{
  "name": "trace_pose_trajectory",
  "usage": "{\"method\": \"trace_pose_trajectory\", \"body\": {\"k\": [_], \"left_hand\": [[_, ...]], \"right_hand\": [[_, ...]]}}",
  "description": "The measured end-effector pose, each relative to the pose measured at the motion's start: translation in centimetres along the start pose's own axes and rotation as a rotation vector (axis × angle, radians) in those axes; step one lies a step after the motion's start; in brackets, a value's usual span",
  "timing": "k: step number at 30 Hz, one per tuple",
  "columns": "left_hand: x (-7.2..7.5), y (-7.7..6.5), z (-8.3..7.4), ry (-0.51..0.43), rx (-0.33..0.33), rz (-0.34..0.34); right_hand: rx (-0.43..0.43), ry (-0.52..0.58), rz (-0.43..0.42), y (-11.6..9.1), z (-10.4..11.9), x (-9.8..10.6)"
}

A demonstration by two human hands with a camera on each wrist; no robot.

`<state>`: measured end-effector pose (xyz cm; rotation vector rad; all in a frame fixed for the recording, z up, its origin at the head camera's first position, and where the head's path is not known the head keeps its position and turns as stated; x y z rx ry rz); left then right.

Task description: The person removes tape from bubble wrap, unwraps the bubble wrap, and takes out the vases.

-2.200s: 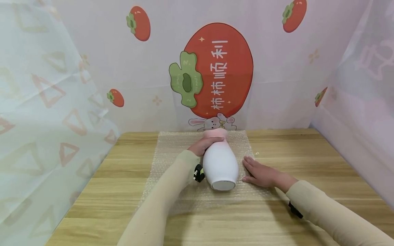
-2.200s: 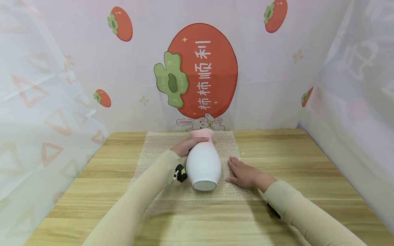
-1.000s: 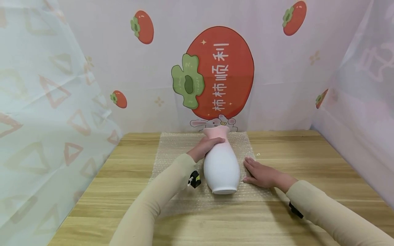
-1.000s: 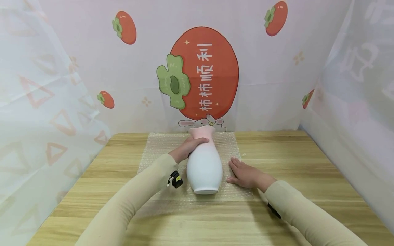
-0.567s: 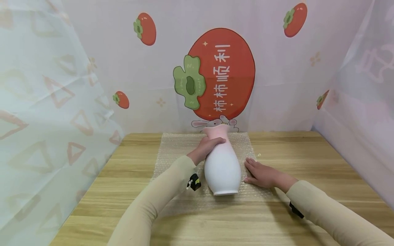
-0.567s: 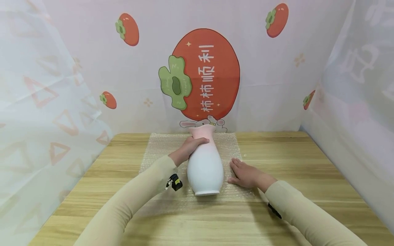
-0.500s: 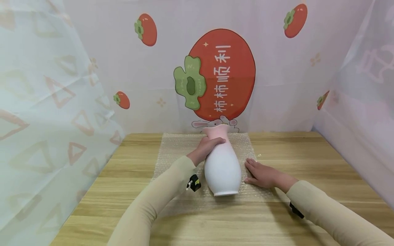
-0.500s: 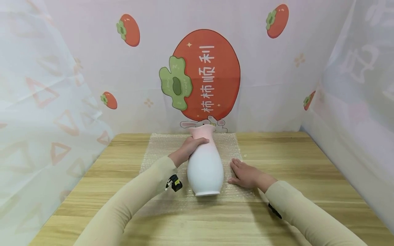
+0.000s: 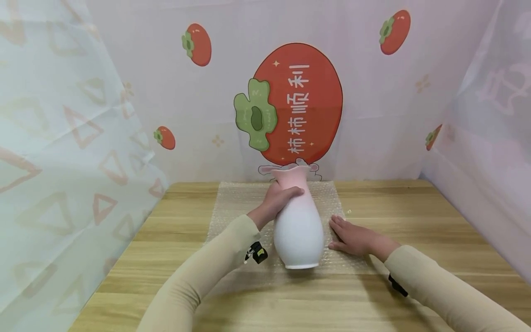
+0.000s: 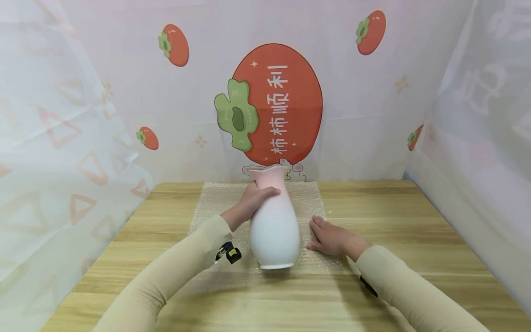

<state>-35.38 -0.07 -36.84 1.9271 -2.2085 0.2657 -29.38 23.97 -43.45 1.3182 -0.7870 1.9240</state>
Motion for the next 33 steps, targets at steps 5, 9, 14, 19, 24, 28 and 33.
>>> {"method": "trace_pose_trajectory", "body": {"k": [5,9,14,19,24,28,33], "left_hand": [[1.3,-0.8,-0.9,0.032,-0.080,-0.038],[2.4,-1.7,-1.7,0.059,-0.123,-0.079],[3.6,-2.5,-2.2,0.091,-0.156,-0.136],[4.6,-3.3,-2.4,0.100,-0.216,-0.186],[5.5,-4.0,-2.4,0.105,-0.333,-0.245],[6.0,-4.4,-2.3,0.110,-0.455,-0.298],[6.8,-4.9,-2.3,0.078,-0.599,-0.323]], "right_hand": [[0.024,-0.012,-0.017,0.0,0.0,-0.1],[0.042,-0.034,-0.033,0.0,0.1,-0.1],[0.043,-0.036,-0.031,-0.1,0.2,0.0],[0.040,-0.036,-0.022,-0.1,0.3,0.0],[0.042,-0.042,-0.017,-0.1,0.4,0.0],[0.042,-0.035,-0.016,-0.1,0.4,0.0],[0.044,-0.034,-0.016,0.0,0.3,0.0]]}}
Point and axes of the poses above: each hand's wrist, its own y-axis towards the middle knuckle, its own x-axis out of the back of the hand, z = x × y, the point moved 2 cm from there along y, towards the middle knuckle, and after that the axes turned 2 degrees about y, right-handed, at the moved point
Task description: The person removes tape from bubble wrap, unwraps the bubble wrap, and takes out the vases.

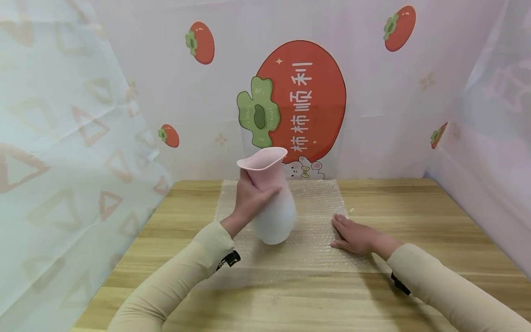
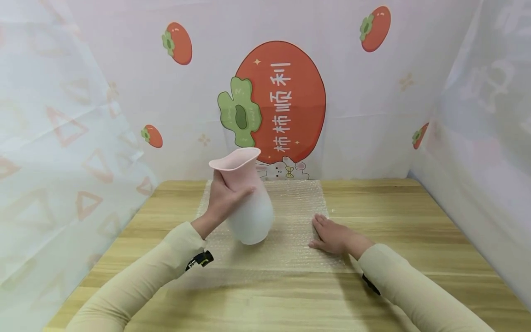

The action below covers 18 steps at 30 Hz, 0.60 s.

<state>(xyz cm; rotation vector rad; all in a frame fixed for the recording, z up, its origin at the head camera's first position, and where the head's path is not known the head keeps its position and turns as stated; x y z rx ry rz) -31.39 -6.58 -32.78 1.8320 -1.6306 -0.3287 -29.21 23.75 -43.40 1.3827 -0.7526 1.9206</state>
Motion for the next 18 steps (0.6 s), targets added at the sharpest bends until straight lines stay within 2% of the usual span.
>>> {"method": "trace_pose_trajectory", "body": {"k": [2,11,18], "left_hand": [[0.5,0.0,-0.1,-0.014,-0.036,-0.013],[2.5,0.1,0.3,0.030,-0.183,-0.071],[4.2,0.5,0.9,0.047,-0.209,-0.111]], "right_hand": [[-0.004,-0.003,0.006,0.0,0.0,0.0],[-0.014,-0.013,0.011,0.0,-0.3,0.0],[-0.015,-0.010,0.012,0.1,-0.3,0.0]]}}
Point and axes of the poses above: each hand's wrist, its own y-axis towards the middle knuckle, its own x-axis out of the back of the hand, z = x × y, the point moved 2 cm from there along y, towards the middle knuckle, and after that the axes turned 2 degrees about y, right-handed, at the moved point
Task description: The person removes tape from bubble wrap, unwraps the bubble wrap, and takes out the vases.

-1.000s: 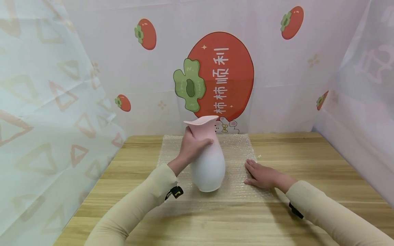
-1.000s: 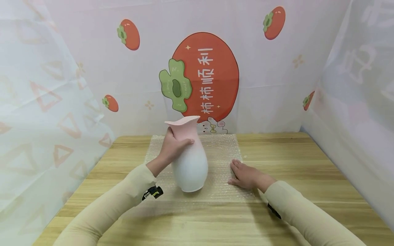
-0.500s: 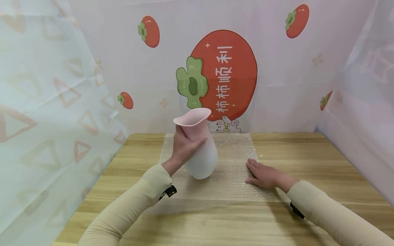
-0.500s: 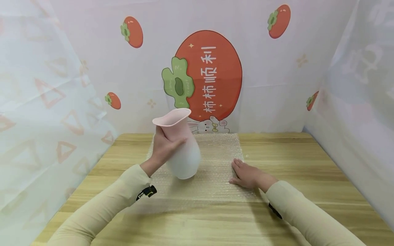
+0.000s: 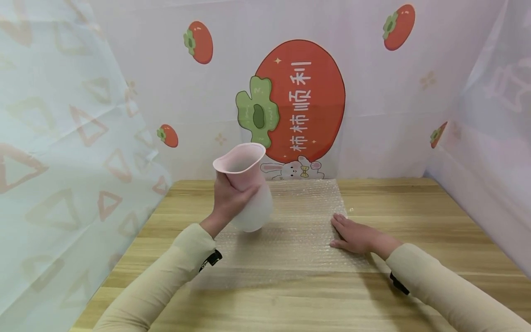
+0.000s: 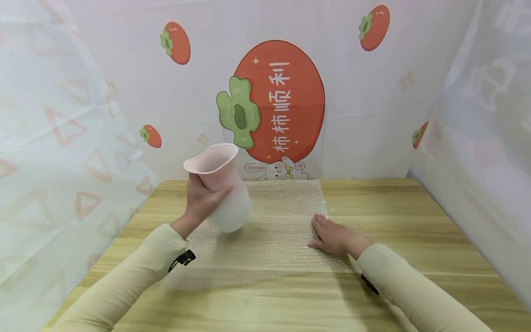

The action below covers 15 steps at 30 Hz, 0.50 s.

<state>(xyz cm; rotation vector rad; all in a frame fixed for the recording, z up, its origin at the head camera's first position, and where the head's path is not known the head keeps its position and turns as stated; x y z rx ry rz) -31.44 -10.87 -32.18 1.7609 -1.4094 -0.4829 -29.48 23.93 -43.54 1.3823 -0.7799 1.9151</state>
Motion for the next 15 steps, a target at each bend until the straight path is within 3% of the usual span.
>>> {"method": "trace_pose_trajectory", "body": {"k": [10,12,15], "left_hand": [[2.9,1.0,1.1,0.091,0.014,-0.060],[3.5,1.2,0.3,0.108,0.024,-0.068],[4.5,1.5,0.7,0.129,0.052,-0.078]], "right_hand": [[-0.005,0.002,0.000,0.1,-0.2,-0.1],[-0.002,0.004,-0.003,0.1,-0.3,-0.1],[0.000,0.011,-0.004,0.1,-0.2,-0.1]]}}
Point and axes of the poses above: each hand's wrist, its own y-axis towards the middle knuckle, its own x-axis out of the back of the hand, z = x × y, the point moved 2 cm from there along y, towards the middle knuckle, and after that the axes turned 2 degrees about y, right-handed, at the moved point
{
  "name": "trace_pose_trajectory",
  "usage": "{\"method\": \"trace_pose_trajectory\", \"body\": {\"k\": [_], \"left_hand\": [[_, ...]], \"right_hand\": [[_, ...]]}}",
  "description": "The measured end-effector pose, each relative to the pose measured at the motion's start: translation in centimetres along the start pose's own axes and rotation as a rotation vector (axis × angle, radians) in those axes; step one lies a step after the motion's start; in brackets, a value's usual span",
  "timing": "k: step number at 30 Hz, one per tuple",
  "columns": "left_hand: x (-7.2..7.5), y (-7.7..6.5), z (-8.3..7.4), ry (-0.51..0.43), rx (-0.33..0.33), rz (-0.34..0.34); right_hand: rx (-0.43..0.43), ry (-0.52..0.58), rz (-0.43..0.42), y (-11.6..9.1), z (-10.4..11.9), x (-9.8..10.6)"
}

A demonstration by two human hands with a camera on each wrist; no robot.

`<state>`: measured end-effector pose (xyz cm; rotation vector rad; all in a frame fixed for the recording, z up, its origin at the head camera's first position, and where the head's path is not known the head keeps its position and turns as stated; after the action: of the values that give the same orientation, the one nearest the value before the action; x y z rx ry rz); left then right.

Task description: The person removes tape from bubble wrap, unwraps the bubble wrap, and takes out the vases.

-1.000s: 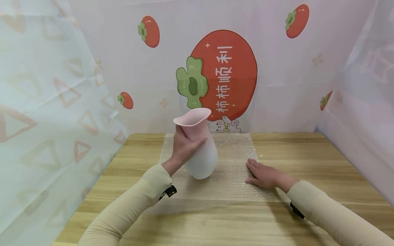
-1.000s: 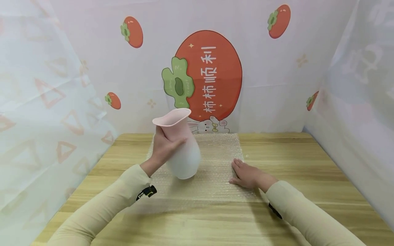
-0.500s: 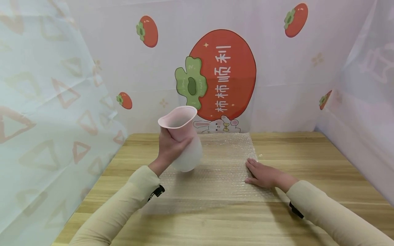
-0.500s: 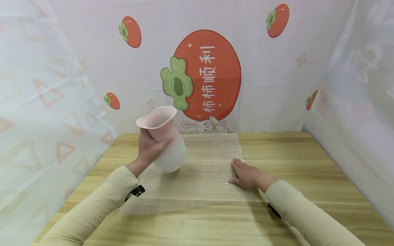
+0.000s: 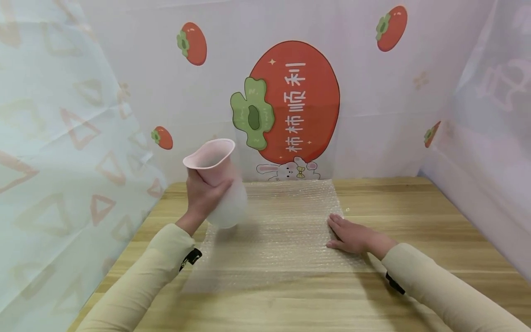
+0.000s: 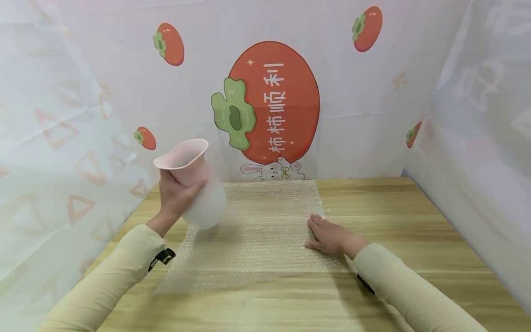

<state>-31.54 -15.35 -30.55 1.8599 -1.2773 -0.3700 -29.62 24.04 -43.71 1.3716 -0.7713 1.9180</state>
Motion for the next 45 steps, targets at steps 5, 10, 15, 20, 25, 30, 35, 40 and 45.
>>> {"method": "trace_pose_trajectory", "body": {"k": [5,10,15,20,25,30,35,40,45], "left_hand": [[1.8,0.5,2.4,0.042,0.015,-0.033],[3.4,1.1,3.7,0.100,0.022,-0.065],[5.1,1.5,4.9,0.155,0.065,-0.104],[6.6,1.7,6.0,0.202,0.114,-0.132],[7.9,1.9,7.0,0.252,0.178,-0.157],[9.1,2.1,7.6,0.300,0.209,-0.171],[10.3,2.2,8.4,0.326,0.207,-0.181],[11.2,2.3,9.2,0.327,0.192,-0.173],[12.0,2.3,9.8,0.330,0.204,-0.169]], "right_hand": [[0.011,-0.009,-0.005,0.2,0.2,0.0],[0.010,-0.009,-0.006,0.1,0.3,0.0],[0.013,-0.003,-0.004,0.1,0.4,0.2],[0.014,-0.003,-0.001,0.1,0.2,0.1],[0.018,-0.001,-0.003,0.1,0.1,0.1],[0.022,-0.004,-0.005,0.1,0.0,0.0],[0.018,-0.012,-0.007,0.1,0.0,0.1],[0.012,-0.008,-0.006,0.2,-0.1,0.2],[-0.002,-0.005,0.011,0.2,-0.2,0.0]]}}
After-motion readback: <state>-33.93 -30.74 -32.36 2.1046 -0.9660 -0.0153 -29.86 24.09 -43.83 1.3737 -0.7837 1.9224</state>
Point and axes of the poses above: each hand's wrist, its own y-axis towards the middle knuckle, its own x-axis out of the back of the hand, z = x × y, the point moved 2 cm from there along y, towards the middle knuckle, and after that the axes turned 2 degrees about y, right-handed, at the moved point
